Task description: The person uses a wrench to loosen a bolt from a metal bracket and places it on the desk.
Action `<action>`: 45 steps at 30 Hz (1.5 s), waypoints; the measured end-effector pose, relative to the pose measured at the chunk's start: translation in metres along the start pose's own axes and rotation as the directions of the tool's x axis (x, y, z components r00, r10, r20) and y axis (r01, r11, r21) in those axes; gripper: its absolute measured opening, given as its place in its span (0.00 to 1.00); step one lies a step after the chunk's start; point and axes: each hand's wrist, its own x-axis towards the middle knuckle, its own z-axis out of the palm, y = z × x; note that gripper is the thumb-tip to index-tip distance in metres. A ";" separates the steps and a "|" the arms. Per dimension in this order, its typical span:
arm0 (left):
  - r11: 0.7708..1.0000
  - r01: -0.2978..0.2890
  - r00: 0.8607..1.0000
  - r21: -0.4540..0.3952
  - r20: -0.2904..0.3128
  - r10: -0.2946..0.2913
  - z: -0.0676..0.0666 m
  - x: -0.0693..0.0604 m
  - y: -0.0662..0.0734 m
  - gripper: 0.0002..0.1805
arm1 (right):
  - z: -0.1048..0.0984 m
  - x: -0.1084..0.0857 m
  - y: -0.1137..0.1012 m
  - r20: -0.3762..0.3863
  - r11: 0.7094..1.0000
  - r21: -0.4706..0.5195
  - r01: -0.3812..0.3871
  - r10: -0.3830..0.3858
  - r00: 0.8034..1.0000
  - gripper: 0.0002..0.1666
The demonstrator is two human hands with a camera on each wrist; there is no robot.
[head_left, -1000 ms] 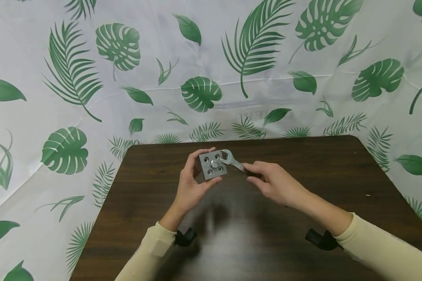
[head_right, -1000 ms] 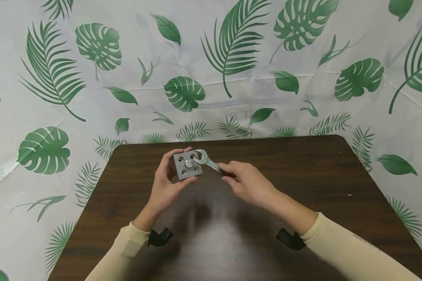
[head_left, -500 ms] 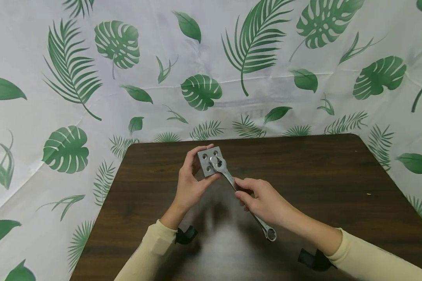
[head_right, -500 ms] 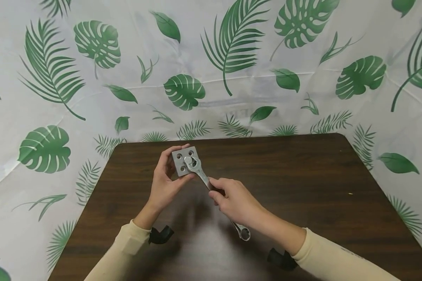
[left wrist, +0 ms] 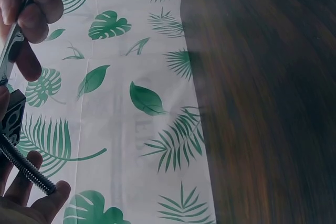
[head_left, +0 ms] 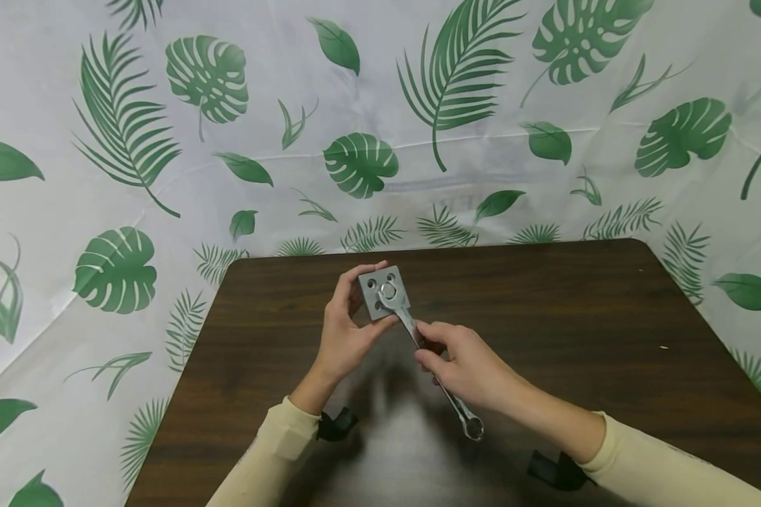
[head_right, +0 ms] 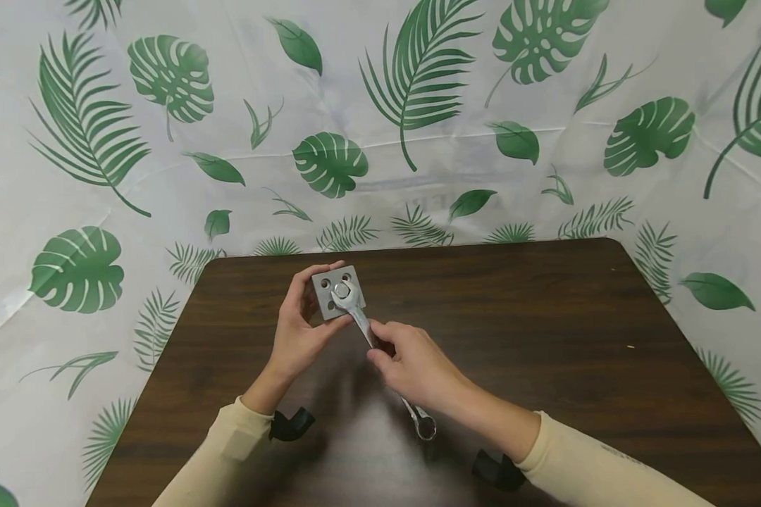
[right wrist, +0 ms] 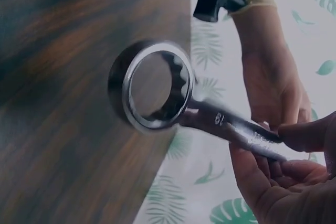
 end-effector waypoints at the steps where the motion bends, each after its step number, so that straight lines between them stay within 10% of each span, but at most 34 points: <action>1: 1.000 0.001 1.000 -0.001 -0.001 -0.001 0.000 0.000 0.000 0.39 | -0.001 0.000 0.000 -0.013 0.999 -0.041 0.010 -0.010 1.000 0.28; 11: 1.000 -0.022 1.000 -0.008 0.006 0.022 -0.002 0.005 0.003 0.40 | -0.017 0.014 0.012 -0.065 0.912 -0.382 0.149 -0.188 0.980 0.29; 21: 1.000 -0.018 0.999 -0.007 0.036 0.018 -0.002 0.006 0.002 0.41 | -0.043 0.030 0.034 -0.030 0.726 -0.602 0.333 -0.438 0.899 0.29; 30: 1.000 -0.002 0.998 -0.003 0.065 0.002 -0.001 0.004 0.003 0.40 | -0.066 0.045 0.039 0.096 0.590 -0.696 0.409 -0.489 0.867 0.39; 41: 1.000 0.007 0.995 -0.019 0.097 -0.005 0.002 0.003 0.002 0.40 | -0.088 0.073 0.036 0.207 0.420 -0.750 0.511 -0.585 0.784 0.39; 45: 0.999 0.009 0.992 -0.031 0.126 -0.005 0.003 0.003 0.001 0.40 | -0.094 0.083 0.034 0.249 0.344 -0.751 0.564 -0.643 0.724 0.38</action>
